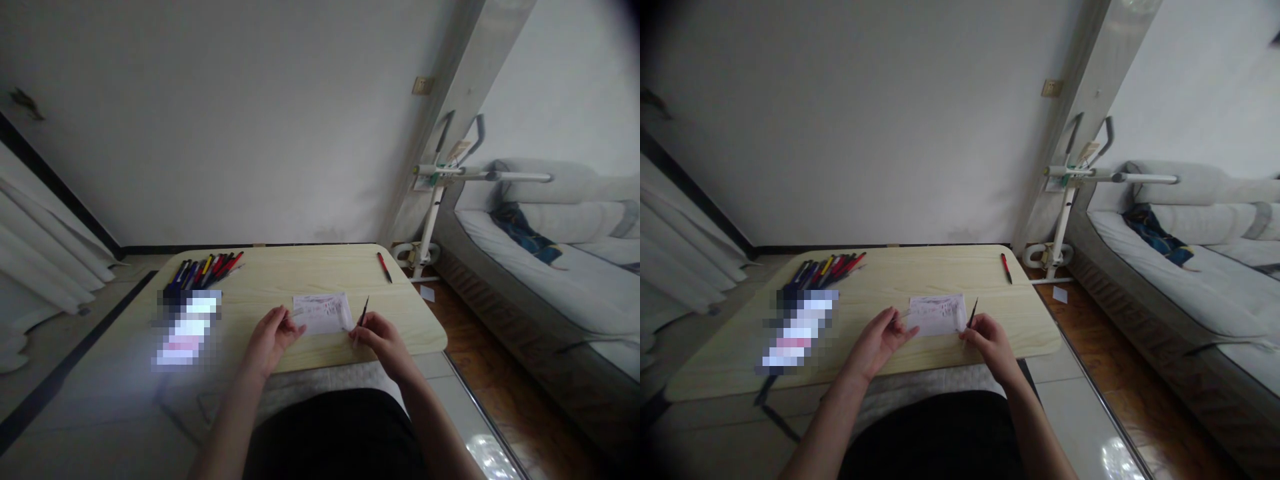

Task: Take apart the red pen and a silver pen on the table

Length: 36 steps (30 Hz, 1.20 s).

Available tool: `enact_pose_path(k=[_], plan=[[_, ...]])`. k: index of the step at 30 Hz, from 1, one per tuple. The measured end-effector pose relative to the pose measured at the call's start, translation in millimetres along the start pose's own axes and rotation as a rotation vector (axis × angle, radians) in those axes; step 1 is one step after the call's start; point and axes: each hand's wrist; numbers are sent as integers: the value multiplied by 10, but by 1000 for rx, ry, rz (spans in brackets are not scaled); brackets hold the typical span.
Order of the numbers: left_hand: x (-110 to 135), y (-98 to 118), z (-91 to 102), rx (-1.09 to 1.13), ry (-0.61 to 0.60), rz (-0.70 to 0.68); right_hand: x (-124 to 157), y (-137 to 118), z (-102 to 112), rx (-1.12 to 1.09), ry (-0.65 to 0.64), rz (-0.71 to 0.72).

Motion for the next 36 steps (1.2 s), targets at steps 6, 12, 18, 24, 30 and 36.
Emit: enact_pose_path(k=[6,12,18,24,30,36], plan=[[-23,-19,34,24,18,-1,-20,-1,-41,-24,26,9],[-84,-77,16,-73,47,-162,-75,58,-105,-94,117,61],[-143,-211,29,-289,75,-338,-89,153,-348,-194,197,97],[-87,-231,30,-505,51,-425,-43,191,-497,-292,218,78],[-48,-210,-7,-521,65,-440,-62,208,-462,-319,223,106],[-38,-215,-16,-504,70,-429,-115,256,-457,-271,290,113]])
Point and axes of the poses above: each hand's wrist, its own x-axis away from the middle knuckle, its own z-axis out of the back of the hand, y = z × x, and after that the axes turned 10 degrees about y, right-handed
